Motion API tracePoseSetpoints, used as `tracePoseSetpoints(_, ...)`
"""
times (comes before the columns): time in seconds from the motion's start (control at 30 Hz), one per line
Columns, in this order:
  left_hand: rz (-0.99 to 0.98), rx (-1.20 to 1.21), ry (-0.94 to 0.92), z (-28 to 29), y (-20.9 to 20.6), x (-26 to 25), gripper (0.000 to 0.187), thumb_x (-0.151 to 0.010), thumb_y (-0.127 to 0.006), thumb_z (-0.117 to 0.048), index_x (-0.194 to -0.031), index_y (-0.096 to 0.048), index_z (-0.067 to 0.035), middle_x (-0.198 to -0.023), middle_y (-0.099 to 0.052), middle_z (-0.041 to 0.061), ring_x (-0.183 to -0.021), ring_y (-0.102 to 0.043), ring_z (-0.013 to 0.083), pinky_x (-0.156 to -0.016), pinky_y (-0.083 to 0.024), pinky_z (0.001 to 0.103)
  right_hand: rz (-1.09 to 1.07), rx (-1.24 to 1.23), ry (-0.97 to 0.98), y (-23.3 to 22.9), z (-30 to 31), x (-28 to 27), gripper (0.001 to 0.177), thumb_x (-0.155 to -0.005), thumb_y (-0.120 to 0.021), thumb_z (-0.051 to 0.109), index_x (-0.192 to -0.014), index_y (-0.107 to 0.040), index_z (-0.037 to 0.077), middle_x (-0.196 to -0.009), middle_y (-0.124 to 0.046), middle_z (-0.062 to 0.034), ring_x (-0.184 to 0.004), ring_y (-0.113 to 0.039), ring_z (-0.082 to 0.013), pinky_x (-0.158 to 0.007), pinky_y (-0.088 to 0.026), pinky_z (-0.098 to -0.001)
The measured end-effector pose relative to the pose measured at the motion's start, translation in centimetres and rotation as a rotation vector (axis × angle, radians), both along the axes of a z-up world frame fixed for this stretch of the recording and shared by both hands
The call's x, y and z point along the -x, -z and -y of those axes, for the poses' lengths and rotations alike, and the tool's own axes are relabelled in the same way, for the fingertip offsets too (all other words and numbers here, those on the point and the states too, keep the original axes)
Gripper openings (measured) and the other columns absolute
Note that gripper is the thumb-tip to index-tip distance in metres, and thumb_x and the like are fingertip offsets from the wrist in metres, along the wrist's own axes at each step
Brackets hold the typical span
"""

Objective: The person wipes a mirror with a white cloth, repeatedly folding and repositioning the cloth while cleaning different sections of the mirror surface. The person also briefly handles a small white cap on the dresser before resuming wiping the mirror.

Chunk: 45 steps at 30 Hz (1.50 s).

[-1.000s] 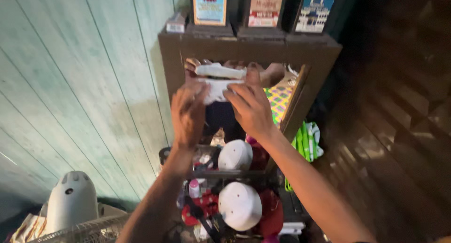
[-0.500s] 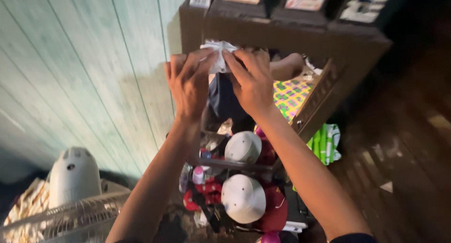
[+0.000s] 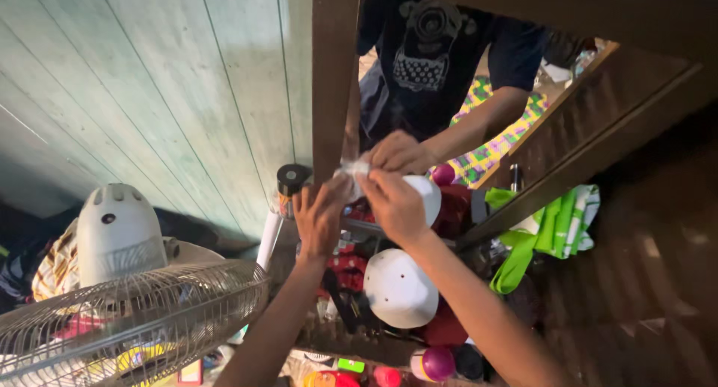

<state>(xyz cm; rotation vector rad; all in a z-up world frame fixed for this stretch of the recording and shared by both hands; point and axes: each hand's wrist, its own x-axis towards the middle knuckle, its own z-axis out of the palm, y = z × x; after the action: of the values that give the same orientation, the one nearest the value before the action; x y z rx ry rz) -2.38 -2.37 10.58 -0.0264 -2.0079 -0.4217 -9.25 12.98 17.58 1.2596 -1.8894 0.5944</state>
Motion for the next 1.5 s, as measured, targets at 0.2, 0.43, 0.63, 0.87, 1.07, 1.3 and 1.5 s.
tracePoseSetpoints(0.2, 0.092, -0.014, -0.054, 0.0, 9.0, -0.1, 0.024, -0.083, -0.067, -0.012, -0.104, -0.078, -0.016, -0.123, -0.069, -0.003, -0.095, -0.06, 0.0294, -0.08, -0.046, 0.042, 0.07, -0.147, 0.014, 9.3, 0.2, 0.7, 0.021, -0.093, -0.07, 0.01, -0.113, -0.076, 0.009, -0.1, -0.063, -0.0022, -0.084, -0.065, -0.0211, -0.068, -0.055, -0.0346)
tracePoseSetpoints(0.43, 0.279, -0.038, -0.104, -0.2, 14.0, -0.3, 0.024, -0.086, -0.066, -0.014, -0.107, -0.078, -0.015, -0.116, -0.069, -0.007, -0.094, -0.06, 0.0214, -0.08, -0.046, 0.041, 0.036, -0.393, 0.117, 16.1, 0.6, 0.3, 0.03, -0.085, -0.065, 0.014, -0.112, -0.073, 0.005, -0.102, -0.06, -0.0045, -0.097, -0.063, -0.0232, -0.073, -0.057, -0.0347)
tracePoseSetpoints(0.63, 0.228, -0.113, -0.153, -1.2, 14.1, 0.0, 0.021, -0.086, -0.066, -0.014, -0.102, -0.078, -0.016, -0.113, -0.068, -0.006, -0.095, -0.06, 0.0217, -0.078, -0.043, 0.039, 0.046, -0.46, 0.148, 15.8, 0.6, 0.0, 0.028, -0.084, -0.064, 0.015, -0.108, -0.074, 0.005, -0.101, -0.059, -0.0042, -0.097, -0.06, -0.0233, -0.082, -0.053, -0.036)
tracePoseSetpoints(0.87, 0.283, -0.19, -0.097, -4.9, 12.4, 0.7, 0.022, -0.081, -0.065, -0.011, -0.098, -0.079, -0.015, -0.103, -0.069, -0.005, -0.093, -0.061, 0.0215, -0.078, -0.042, 0.039, -0.092, -0.61, 0.184, 13.4, -3.1, 0.2, 0.014, -0.085, -0.064, 0.017, -0.091, -0.072, 0.007, -0.105, -0.059, -0.0024, -0.098, -0.055, -0.023, -0.077, -0.045, -0.0366)
tracePoseSetpoints(1.07, 0.393, -0.137, 0.02, -9.1, 11.7, 3.5, 0.019, -0.077, -0.066, -0.011, -0.087, -0.08, -0.016, -0.086, -0.074, 0.001, -0.083, -0.067, 0.0203, -0.076, -0.043, 0.04, 0.031, -0.645, 0.298, 14.0, -9.1, 0.5, 0.01, -0.081, -0.068, 0.018, -0.077, -0.072, 0.01, -0.104, -0.06, -0.0021, -0.098, -0.056, -0.0254, -0.076, -0.046, -0.0402)
tracePoseSetpoints(1.3, 0.448, -0.088, 0.122, -17.6, 12.5, 6.6, 0.015, -0.081, -0.066, -0.009, -0.082, -0.079, -0.016, -0.08, -0.074, 0.004, -0.078, -0.071, 0.0203, -0.076, -0.043, 0.04, 0.171, -0.586, 0.596, 16.4, -16.7, 0.9, 0.012, -0.079, -0.066, 0.015, -0.073, -0.074, 0.009, -0.108, -0.059, -0.0052, -0.1, -0.058, -0.0281, -0.079, -0.051, -0.0413)
tracePoseSetpoints(1.5, 0.49, -0.076, 0.162, -21.9, 11.7, 7.4, 0.013, -0.081, -0.067, -0.009, -0.078, -0.076, -0.017, -0.082, -0.074, 0.003, -0.081, -0.071, 0.0194, -0.078, -0.043, 0.04, 0.307, -0.486, 0.636, 18.2, -21.3, 1.0, 0.019, -0.08, -0.063, 0.008, -0.095, -0.074, 0.004, -0.114, -0.055, -0.0132, -0.105, -0.058, -0.0372, -0.084, -0.055, -0.0435)
